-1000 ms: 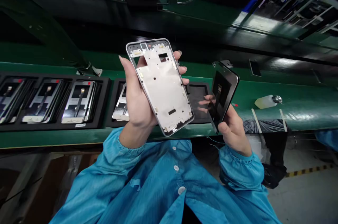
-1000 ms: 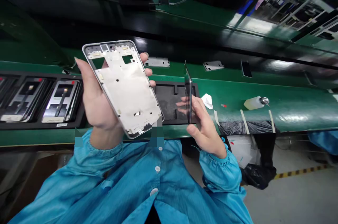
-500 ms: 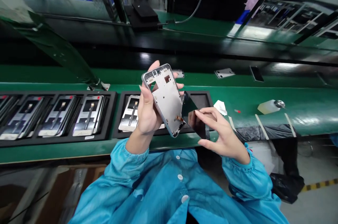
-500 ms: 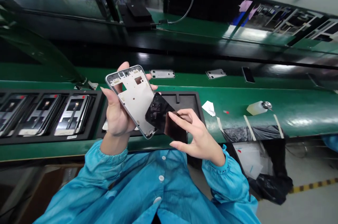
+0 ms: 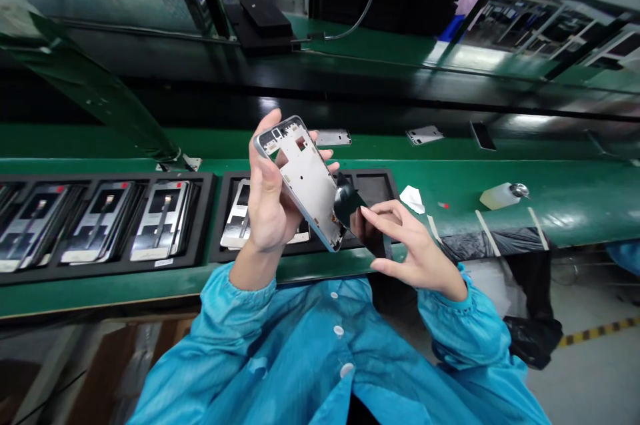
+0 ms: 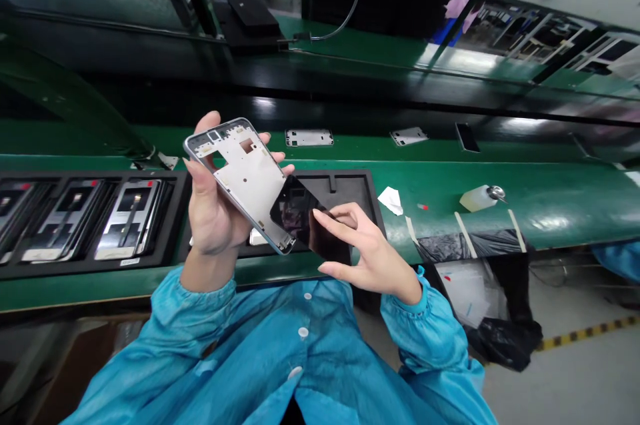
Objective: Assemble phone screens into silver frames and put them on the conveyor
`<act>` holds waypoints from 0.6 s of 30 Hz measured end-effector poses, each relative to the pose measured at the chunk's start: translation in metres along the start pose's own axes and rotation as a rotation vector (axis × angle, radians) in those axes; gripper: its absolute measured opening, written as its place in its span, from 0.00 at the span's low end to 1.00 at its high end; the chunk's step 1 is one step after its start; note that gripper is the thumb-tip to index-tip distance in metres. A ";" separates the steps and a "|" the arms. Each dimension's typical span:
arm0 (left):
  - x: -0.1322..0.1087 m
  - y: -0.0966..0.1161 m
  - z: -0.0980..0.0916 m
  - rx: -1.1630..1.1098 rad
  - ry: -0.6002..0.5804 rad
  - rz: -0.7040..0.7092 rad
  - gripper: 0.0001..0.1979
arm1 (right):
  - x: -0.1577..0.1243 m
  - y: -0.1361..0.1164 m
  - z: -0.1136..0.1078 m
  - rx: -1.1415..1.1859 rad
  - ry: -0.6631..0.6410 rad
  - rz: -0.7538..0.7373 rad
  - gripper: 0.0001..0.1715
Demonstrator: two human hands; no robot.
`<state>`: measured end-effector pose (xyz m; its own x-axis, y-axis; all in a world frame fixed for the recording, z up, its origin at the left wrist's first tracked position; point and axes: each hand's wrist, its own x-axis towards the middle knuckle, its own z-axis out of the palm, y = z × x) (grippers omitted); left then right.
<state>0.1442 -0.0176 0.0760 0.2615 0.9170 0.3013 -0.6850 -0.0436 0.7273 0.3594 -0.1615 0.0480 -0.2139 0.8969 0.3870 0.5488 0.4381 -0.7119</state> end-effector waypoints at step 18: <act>0.008 -0.028 -0.034 0.405 -0.225 0.088 0.37 | 0.046 0.027 0.062 0.126 0.301 -0.021 0.50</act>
<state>0.1427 0.0039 0.0371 0.3857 0.7964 0.4658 -0.4025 -0.3091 0.8617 0.3144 -0.1050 0.0101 0.0346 0.8377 0.5450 0.4385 0.4773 -0.7615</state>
